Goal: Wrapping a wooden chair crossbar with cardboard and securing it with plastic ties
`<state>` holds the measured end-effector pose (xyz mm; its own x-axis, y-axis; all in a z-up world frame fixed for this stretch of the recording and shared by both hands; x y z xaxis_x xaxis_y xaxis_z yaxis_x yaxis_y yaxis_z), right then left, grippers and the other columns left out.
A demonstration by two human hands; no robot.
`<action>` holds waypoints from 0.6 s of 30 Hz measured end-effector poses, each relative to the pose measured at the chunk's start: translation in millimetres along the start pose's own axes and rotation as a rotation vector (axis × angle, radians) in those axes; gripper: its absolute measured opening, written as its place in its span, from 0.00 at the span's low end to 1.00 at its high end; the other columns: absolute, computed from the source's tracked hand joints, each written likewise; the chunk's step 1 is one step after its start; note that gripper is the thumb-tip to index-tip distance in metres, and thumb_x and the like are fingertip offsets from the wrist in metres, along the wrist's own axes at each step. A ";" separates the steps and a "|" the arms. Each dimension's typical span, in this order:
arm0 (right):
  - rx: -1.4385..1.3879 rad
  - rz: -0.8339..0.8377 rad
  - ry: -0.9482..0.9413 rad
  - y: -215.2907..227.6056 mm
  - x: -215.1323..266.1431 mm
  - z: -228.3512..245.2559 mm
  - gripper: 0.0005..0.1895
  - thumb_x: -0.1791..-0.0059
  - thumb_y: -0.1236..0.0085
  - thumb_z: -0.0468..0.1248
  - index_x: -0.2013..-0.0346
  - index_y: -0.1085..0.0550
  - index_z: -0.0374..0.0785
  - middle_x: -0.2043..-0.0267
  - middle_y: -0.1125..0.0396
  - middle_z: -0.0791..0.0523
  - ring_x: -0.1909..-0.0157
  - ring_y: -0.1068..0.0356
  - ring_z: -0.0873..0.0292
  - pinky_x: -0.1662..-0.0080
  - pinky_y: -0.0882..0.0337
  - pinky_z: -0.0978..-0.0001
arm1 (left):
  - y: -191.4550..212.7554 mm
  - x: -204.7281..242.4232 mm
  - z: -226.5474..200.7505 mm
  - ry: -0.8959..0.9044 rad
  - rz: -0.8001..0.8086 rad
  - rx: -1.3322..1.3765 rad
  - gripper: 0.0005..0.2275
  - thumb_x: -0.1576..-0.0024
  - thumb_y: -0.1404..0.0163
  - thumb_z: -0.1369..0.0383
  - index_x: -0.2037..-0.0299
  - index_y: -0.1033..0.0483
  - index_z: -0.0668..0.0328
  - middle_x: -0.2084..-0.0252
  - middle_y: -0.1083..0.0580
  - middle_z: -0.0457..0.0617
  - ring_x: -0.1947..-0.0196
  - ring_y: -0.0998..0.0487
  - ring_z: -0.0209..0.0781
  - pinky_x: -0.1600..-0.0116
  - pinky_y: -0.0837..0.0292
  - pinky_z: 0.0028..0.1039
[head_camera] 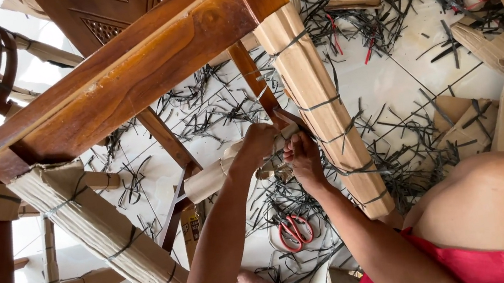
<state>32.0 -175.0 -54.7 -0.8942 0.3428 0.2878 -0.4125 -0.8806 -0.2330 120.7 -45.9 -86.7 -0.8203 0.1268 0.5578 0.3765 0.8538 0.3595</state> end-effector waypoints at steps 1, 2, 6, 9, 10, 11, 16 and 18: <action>-0.002 -0.002 0.004 -1.4 -3.5 0.0 0.17 0.39 0.62 0.42 0.70 0.34 0.43 0.72 0.31 0.61 0.70 0.28 0.69 0.67 0.24 0.80 | 6.7 1.8 -7.6 -0.004 0.001 -0.002 0.15 0.44 0.50 0.64 0.56 0.19 0.68 0.70 0.25 0.59 0.72 0.23 0.50 0.70 0.31 0.35; -0.008 -0.005 -0.001 -0.3 -3.2 -3.0 0.16 0.40 0.61 0.42 0.70 0.34 0.43 0.72 0.31 0.60 0.70 0.27 0.68 0.67 0.23 0.79 | 8.8 6.4 -4.6 0.062 0.017 0.146 0.10 0.43 0.49 0.62 0.65 0.24 0.62 0.78 0.34 0.49 0.80 0.33 0.41 0.76 0.41 0.27; -0.019 -0.017 -0.005 1.3 -1.1 1.0 0.16 0.40 0.61 0.42 0.71 0.34 0.44 0.72 0.31 0.60 0.71 0.27 0.67 0.68 0.22 0.78 | 10.9 63.4 -60.6 0.103 0.067 0.172 0.17 0.42 0.48 0.54 0.73 0.26 0.60 0.83 0.37 0.46 0.84 0.38 0.34 0.79 0.49 0.21; -0.027 -0.021 -0.003 2.4 -8.3 -13.7 0.17 0.40 0.61 0.43 0.71 0.34 0.43 0.73 0.31 0.60 0.71 0.27 0.67 0.69 0.23 0.79 | 9.9 48.5 -79.7 -0.209 0.030 -0.418 0.17 0.39 0.53 0.55 0.60 0.19 0.60 0.59 0.21 0.64 0.52 0.21 0.67 0.49 0.27 0.48; -0.027 -0.021 -0.003 2.8 -9.1 -16.3 0.17 0.40 0.61 0.43 0.71 0.34 0.43 0.73 0.31 0.60 0.71 0.27 0.67 0.69 0.23 0.79 | 9.0 51.2 -82.3 -0.209 0.031 -0.418 0.17 0.39 0.53 0.55 0.60 0.19 0.60 0.59 0.21 0.64 0.52 0.21 0.67 0.49 0.27 0.48; -0.022 -0.025 -0.002 3.7 -9.5 -18.7 0.17 0.40 0.61 0.43 0.71 0.34 0.43 0.72 0.30 0.60 0.71 0.27 0.67 0.69 0.22 0.78 | 5.6 54.1 -83.0 -0.197 0.050 -0.511 0.12 0.42 0.50 0.57 0.59 0.25 0.56 0.57 0.22 0.61 0.50 0.21 0.65 0.48 0.27 0.48; -0.018 -0.024 0.005 1.9 -7.9 -15.7 0.17 0.40 0.61 0.43 0.71 0.34 0.42 0.72 0.29 0.58 0.71 0.26 0.66 0.69 0.22 0.77 | 4.7 46.8 -72.4 -0.230 0.064 -0.586 0.16 0.47 0.41 0.59 0.54 0.30 0.51 0.58 0.21 0.55 0.49 0.20 0.57 0.48 0.26 0.43; -0.015 -0.016 0.005 0.3 -7.5 -11.9 0.17 0.40 0.61 0.43 0.71 0.34 0.43 0.72 0.30 0.59 0.71 0.26 0.67 0.69 0.23 0.79 | 3.6 37.7 -66.4 -0.291 0.080 -0.559 0.11 0.46 0.41 0.64 0.58 0.26 0.52 0.60 0.21 0.54 0.51 0.19 0.57 0.49 0.26 0.42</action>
<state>36.5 -173.9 -67.9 -0.8886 0.3582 0.2864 -0.4290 -0.8702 -0.2425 119.8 -71.6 -14.6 -0.8341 0.3786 0.4011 0.5449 0.4533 0.7054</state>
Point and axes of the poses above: each hand's wrist, its own x-axis away from the middle knuckle, its own y-axis out of the back of the hand, z = x × y, the point moved 10 cm from there along -x, towards the middle knuckle
